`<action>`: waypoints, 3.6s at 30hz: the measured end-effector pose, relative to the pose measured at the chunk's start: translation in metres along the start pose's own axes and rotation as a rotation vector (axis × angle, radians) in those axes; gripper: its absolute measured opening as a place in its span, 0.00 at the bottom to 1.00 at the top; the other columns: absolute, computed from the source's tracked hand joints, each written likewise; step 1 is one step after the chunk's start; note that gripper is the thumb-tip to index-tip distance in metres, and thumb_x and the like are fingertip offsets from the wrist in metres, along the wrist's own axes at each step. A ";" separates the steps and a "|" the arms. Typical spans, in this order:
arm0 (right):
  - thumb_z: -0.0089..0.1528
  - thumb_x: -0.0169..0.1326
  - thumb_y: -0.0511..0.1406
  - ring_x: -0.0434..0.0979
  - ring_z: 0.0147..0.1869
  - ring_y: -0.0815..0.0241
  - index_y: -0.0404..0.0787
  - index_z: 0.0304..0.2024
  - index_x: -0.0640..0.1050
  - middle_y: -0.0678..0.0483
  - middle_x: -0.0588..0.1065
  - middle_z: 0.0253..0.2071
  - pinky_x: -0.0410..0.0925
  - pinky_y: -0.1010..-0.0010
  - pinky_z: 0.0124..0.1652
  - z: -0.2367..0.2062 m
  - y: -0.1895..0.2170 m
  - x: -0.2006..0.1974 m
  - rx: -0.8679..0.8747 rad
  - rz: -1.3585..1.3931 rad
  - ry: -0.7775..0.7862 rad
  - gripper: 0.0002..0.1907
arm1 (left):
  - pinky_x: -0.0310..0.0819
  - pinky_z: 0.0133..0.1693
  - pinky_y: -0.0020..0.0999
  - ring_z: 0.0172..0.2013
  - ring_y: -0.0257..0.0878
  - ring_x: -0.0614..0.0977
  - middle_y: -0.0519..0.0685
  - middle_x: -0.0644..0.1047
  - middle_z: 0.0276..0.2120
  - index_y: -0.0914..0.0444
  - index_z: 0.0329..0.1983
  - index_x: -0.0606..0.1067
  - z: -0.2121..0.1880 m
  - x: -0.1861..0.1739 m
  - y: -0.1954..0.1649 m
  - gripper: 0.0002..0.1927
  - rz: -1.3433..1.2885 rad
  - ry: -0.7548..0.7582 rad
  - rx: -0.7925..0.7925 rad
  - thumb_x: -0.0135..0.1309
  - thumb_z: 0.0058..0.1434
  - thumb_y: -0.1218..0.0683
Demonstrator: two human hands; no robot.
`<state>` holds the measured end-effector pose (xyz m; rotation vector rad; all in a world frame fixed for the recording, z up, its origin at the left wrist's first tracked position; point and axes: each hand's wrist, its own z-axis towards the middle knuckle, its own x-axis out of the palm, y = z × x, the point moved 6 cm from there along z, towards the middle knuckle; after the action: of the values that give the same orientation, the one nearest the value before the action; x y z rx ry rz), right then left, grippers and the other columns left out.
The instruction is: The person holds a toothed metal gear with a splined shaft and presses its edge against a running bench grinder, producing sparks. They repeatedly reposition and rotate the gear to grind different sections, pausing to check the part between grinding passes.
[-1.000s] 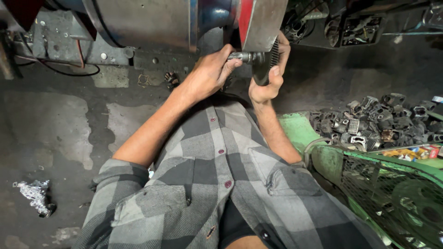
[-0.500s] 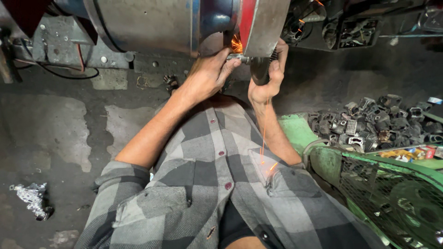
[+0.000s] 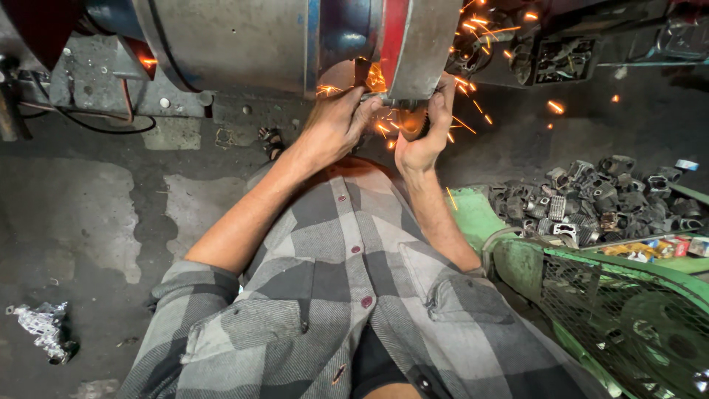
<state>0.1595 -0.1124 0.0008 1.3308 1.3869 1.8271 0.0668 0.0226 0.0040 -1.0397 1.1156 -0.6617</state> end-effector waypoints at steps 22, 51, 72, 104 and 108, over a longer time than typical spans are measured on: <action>0.73 0.43 0.45 0.71 0.53 0.65 0.42 0.54 0.70 0.57 0.71 0.48 0.65 0.67 0.51 0.003 0.002 0.006 0.132 0.094 -0.011 0.16 | 0.73 0.36 0.46 0.33 0.57 0.81 0.61 0.79 0.32 0.68 0.48 0.76 0.002 0.004 0.006 0.22 -0.105 -0.003 -0.005 0.43 0.77 0.45; 0.73 0.41 0.47 0.74 0.57 0.63 0.41 0.55 0.73 0.57 0.75 0.51 0.68 0.64 0.58 0.010 -0.017 -0.004 0.231 0.199 -0.095 0.19 | 0.70 0.51 0.53 0.50 0.65 0.77 0.65 0.78 0.48 0.69 0.56 0.75 0.005 -0.003 0.001 0.19 -0.042 -0.109 0.115 0.43 0.78 0.49; 0.59 0.50 0.63 0.68 0.70 0.45 0.44 0.64 0.66 0.38 0.64 0.68 0.64 0.54 0.66 -0.041 0.035 -0.008 -0.463 -0.196 0.095 0.42 | 0.72 0.39 0.48 0.40 0.59 0.78 0.59 0.74 0.38 0.67 0.50 0.70 -0.025 -0.006 -0.050 0.17 -0.051 0.262 0.293 0.54 0.73 0.49; 0.72 0.38 0.47 0.76 0.59 0.58 0.38 0.58 0.73 0.54 0.76 0.52 0.68 0.60 0.60 0.003 -0.018 -0.005 0.218 0.267 -0.086 0.23 | 0.74 0.49 0.49 0.50 0.63 0.80 0.67 0.79 0.49 0.70 0.58 0.75 0.005 -0.011 0.008 0.35 0.032 0.176 -0.183 0.40 0.72 0.35; 0.71 0.38 0.47 0.75 0.58 0.59 0.39 0.59 0.73 0.54 0.75 0.53 0.68 0.61 0.60 0.002 -0.015 -0.004 0.219 0.240 -0.084 0.24 | 0.73 0.49 0.50 0.50 0.64 0.80 0.69 0.78 0.49 0.71 0.58 0.75 0.005 -0.010 0.010 0.36 0.083 0.153 -0.171 0.42 0.72 0.34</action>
<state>0.1607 -0.1091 -0.0146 1.7312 1.4693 1.7812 0.0675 0.0372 -0.0009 -1.0949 1.3602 -0.5944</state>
